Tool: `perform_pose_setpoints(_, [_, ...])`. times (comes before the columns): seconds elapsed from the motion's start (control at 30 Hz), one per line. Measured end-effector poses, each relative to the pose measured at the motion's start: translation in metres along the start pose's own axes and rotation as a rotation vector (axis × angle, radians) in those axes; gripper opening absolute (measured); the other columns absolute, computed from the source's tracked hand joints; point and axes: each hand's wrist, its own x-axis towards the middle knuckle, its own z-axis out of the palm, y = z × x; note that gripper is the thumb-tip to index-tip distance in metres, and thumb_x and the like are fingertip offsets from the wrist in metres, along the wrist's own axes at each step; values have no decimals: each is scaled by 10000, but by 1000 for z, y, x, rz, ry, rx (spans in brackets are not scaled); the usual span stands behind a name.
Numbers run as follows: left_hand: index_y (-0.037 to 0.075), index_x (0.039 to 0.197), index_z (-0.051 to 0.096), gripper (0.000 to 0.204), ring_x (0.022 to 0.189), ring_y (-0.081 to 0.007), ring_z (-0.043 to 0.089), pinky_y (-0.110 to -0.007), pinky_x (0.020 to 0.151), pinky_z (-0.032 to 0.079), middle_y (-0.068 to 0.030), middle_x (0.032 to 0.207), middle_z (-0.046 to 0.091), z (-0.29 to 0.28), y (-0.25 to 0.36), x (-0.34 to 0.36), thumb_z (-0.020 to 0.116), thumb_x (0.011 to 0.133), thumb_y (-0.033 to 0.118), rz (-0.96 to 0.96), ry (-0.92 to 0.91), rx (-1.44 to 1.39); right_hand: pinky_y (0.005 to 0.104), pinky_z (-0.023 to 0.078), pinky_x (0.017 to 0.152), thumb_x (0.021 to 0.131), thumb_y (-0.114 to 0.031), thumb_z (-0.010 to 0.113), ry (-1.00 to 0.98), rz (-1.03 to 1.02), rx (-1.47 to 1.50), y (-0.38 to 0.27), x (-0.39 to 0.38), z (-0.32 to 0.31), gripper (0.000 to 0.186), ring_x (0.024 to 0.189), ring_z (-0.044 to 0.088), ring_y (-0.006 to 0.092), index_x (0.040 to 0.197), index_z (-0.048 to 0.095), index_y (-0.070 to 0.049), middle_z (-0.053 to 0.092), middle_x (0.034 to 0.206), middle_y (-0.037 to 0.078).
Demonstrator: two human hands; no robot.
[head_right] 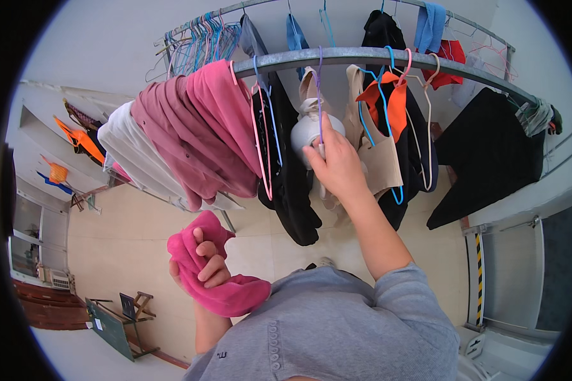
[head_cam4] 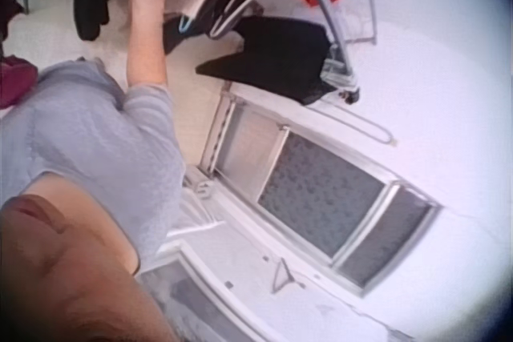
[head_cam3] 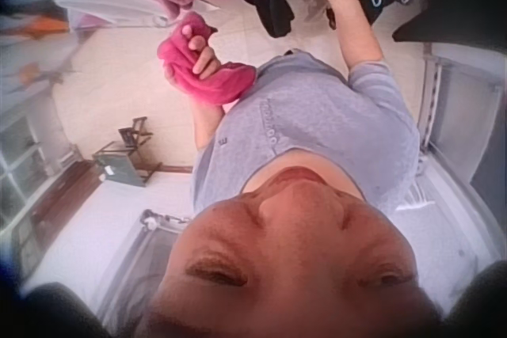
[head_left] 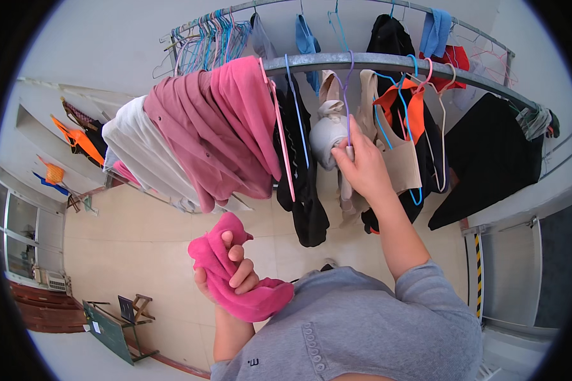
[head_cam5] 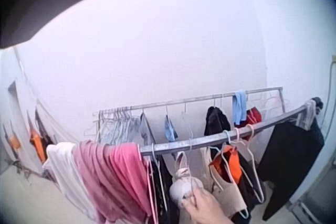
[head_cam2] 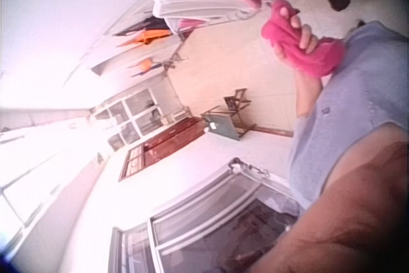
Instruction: The person removes several garments from hangers on a drying rack, including a pink towel, a beige bra, a black garment, a white bra, and an orange bra. They fold each item by hand and place them into a pile held in their left arm.
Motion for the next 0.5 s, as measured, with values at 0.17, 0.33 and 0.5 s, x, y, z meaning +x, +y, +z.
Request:
perform_pose_setpoints(0.17, [32, 1510, 295, 735, 753, -126, 522, -242, 606, 479, -83, 1290, 543, 4, 6, -4, 599, 929, 365, 9, -31, 24, 428, 465, 943, 861, -201, 702, 326, -143, -424, 4, -1, -53, 361, 1101, 580, 347, 1162, 646, -9, 607, 1226, 159])
perform_pose_setpoints(0.33, [14, 1504, 256, 770, 747, -159, 531, -268, 587, 470, -143, 1257, 540, -1, 3, -7, 611, 929, 384, 70, 12, -30, 449, 495, 854, 860, -189, 679, 223, 179, -604, 31, -12, -84, 515, 1017, 606, 389, 1314, 523, -3, 621, 1115, 213])
perform_pose_setpoints(0.5, [15, 1502, 266, 768, 755, -161, 531, -262, 571, 466, -144, 1250, 540, -2, 1, -6, 615, 929, 388, 40, -3, -36, 495, 507, 788, 912, -195, 593, 81, 287, -475, 44, -27, -55, 456, 962, 619, 435, 1299, 492, 23, 648, 1026, 253])
